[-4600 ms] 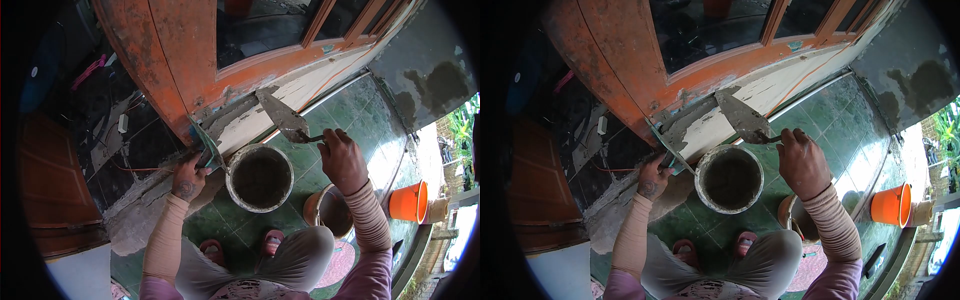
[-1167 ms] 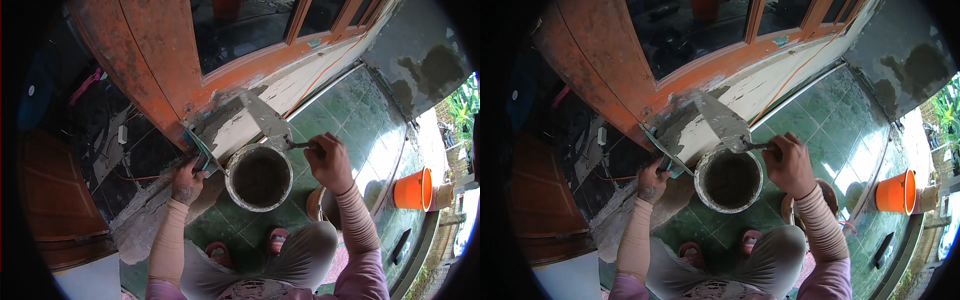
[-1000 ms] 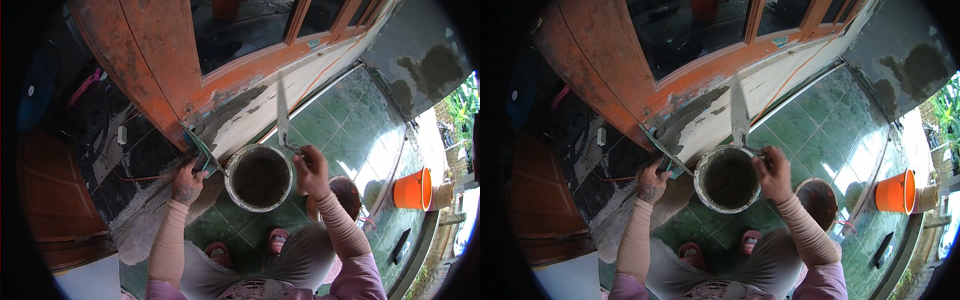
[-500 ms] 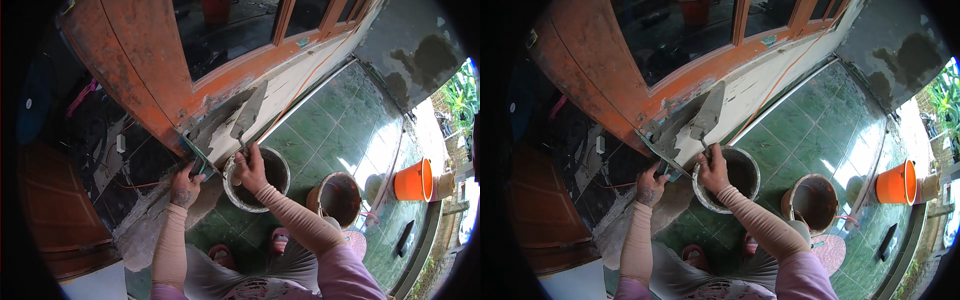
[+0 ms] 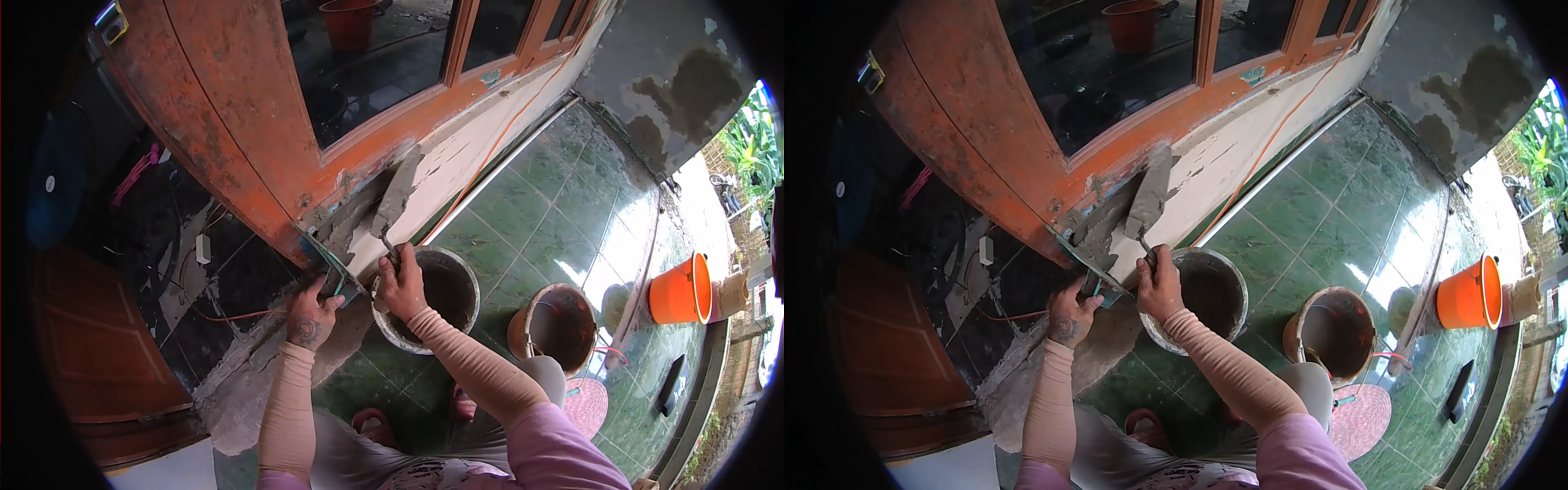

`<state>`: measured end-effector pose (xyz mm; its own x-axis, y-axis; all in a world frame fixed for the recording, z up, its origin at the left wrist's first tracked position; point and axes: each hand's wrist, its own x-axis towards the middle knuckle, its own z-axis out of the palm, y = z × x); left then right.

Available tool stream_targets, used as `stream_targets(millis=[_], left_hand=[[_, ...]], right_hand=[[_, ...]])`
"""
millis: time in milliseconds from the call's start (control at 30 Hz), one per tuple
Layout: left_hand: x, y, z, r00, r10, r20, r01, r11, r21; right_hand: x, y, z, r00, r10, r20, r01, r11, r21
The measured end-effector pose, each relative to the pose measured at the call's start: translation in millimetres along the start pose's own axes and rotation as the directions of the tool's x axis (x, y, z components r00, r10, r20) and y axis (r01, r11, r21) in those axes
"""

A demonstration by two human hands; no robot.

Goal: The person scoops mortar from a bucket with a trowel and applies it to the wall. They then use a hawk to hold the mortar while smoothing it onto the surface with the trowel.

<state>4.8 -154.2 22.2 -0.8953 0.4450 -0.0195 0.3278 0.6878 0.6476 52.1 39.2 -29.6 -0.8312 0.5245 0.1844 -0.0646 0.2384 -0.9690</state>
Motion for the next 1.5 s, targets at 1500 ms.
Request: stream_targets(millis=[1500], left_hand=[[-3,-1,2,0.999,0.026,-0.047,-0.027,0.999,-0.033]], right_hand=[[65,-21,-156,0.892,-0.214,0.399,0.298,0.941,-0.160]])
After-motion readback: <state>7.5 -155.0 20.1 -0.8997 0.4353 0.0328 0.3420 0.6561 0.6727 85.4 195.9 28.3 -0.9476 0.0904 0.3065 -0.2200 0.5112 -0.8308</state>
